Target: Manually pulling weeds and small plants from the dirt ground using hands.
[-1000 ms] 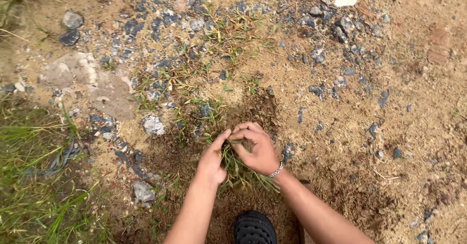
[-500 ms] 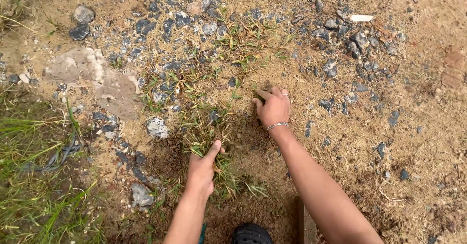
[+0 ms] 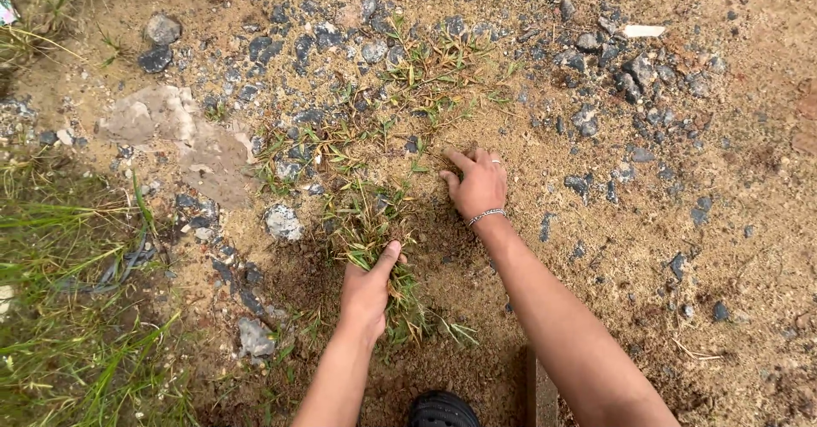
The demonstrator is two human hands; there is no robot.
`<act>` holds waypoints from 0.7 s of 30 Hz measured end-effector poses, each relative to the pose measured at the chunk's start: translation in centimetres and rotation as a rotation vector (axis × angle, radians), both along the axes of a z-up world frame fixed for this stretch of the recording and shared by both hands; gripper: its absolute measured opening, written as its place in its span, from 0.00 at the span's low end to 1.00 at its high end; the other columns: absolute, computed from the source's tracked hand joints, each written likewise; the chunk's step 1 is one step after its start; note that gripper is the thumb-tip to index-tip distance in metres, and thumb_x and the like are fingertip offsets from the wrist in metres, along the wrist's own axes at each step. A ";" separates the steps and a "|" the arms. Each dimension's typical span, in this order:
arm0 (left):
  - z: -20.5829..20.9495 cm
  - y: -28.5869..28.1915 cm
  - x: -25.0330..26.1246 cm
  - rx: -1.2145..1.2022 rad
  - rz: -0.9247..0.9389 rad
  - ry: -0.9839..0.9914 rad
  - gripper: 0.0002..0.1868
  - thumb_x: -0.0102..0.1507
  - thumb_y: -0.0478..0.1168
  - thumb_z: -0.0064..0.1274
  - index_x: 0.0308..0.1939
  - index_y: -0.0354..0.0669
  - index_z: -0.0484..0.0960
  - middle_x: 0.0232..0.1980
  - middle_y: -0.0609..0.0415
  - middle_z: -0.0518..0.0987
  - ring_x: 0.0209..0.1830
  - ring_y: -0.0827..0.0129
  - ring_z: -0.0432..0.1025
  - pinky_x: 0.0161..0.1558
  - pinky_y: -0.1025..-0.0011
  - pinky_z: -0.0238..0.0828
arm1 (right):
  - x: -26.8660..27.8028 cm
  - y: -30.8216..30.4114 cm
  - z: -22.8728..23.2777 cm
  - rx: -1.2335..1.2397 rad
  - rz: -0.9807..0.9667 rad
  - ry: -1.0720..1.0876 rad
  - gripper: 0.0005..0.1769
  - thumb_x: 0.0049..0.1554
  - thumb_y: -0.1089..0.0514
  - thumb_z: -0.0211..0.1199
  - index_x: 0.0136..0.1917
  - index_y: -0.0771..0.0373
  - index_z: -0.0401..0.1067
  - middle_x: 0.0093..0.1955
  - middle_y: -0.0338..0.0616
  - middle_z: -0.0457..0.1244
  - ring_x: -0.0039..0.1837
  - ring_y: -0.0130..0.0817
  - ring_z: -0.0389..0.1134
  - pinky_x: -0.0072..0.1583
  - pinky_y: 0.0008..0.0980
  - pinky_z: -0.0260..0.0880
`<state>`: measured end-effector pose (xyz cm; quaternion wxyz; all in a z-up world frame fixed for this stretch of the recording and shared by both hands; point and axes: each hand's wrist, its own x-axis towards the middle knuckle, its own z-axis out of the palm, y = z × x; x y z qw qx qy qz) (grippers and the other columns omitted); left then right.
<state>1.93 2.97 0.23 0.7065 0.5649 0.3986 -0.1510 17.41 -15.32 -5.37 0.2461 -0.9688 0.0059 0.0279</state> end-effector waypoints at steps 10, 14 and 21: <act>1.3 -1.0 0.8 -0.035 0.035 -0.021 0.13 0.61 0.48 0.61 0.40 0.44 0.81 0.39 0.52 0.83 0.42 0.64 0.74 0.53 0.58 0.68 | 0.6 -0.3 1.7 -0.300 0.239 -0.096 0.11 0.59 0.47 0.63 0.50 0.48 0.82 0.52 0.36 0.68 0.62 0.41 0.62 0.62 0.45 0.60; 1.4 -1.0 0.4 -0.035 0.033 -0.034 0.11 0.62 0.46 0.61 0.40 0.45 0.81 0.38 0.53 0.82 0.40 0.65 0.73 0.48 0.60 0.67 | 1.0 0.3 2.4 -0.425 0.298 0.003 0.13 0.61 0.48 0.61 0.52 0.56 0.80 0.53 0.44 0.68 0.63 0.43 0.61 0.59 0.45 0.60; 1.2 -0.8 -0.4 -0.080 0.056 -0.094 0.10 0.63 0.45 0.60 0.39 0.42 0.83 0.35 0.55 0.82 0.33 0.68 0.71 0.40 0.60 0.68 | 2.5 1.1 1.9 -0.592 0.384 0.205 0.18 0.61 0.62 0.52 0.62 0.67 0.71 0.62 0.55 0.64 0.67 0.48 0.62 0.62 0.50 0.69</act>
